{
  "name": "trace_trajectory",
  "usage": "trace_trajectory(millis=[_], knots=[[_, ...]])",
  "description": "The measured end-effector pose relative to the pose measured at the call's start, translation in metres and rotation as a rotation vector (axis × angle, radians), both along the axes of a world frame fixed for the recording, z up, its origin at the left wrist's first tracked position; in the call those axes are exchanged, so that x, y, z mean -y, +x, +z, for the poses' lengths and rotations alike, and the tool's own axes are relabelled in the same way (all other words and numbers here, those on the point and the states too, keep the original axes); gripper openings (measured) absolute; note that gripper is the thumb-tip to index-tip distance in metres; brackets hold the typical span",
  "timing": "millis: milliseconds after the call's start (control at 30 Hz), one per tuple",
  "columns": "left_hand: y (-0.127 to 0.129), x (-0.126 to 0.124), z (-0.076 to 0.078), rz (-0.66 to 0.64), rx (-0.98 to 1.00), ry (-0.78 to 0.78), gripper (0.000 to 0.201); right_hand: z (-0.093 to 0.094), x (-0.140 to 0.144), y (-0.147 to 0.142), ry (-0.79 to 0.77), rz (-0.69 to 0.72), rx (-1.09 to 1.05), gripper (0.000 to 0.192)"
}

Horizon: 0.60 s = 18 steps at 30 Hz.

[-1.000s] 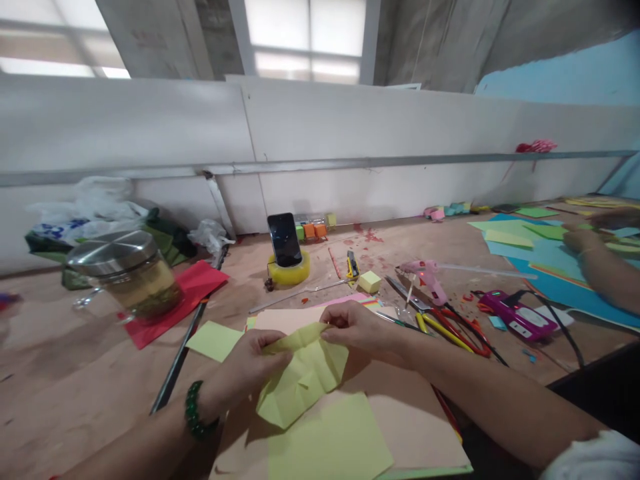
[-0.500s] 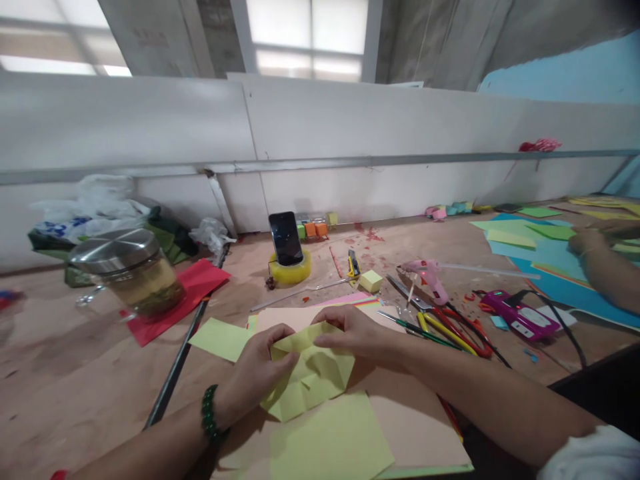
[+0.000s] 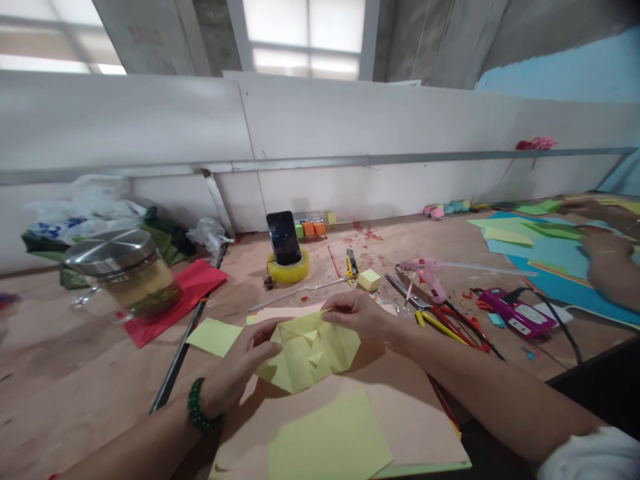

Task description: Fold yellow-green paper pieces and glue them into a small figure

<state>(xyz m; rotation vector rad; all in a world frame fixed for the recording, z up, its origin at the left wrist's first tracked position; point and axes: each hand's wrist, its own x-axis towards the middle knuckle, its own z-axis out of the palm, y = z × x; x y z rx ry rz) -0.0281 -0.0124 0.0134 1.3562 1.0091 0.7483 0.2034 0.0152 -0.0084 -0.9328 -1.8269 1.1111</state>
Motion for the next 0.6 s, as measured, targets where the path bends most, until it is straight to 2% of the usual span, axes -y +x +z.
trace_trajectory(millis=[100, 267, 333, 400, 467, 600], knots=[[0.0, 0.0, 0.002, 0.014, -0.061, 0.004, 0.041, -0.001, 0.01, -0.005, 0.079, 0.037, 0.103, 0.023], [0.007, 0.006, 0.002, -0.112, -0.246, 0.045, 0.028, 0.005, 0.024, -0.009, 0.192, 0.122, 0.209, 0.019], [0.008, 0.007, 0.001, -0.101, -0.29, 0.045, 0.029, 0.009, 0.024, -0.009, 0.124, 0.128, 0.203, 0.02], [0.008, 0.007, 0.0, -0.057, -0.298, 0.055, 0.03, 0.012, 0.022, -0.008, -0.006, 0.12, 0.15, 0.022], [0.007, 0.004, -0.002, -0.024, -0.289, 0.1, 0.029, 0.013, 0.019, -0.009, -0.112, 0.087, 0.071, 0.014], [0.004, 0.0, -0.003, 0.021, -0.289, 0.296, 0.028, 0.01, 0.019, -0.014, -0.077, -0.024, -0.005, 0.006]])
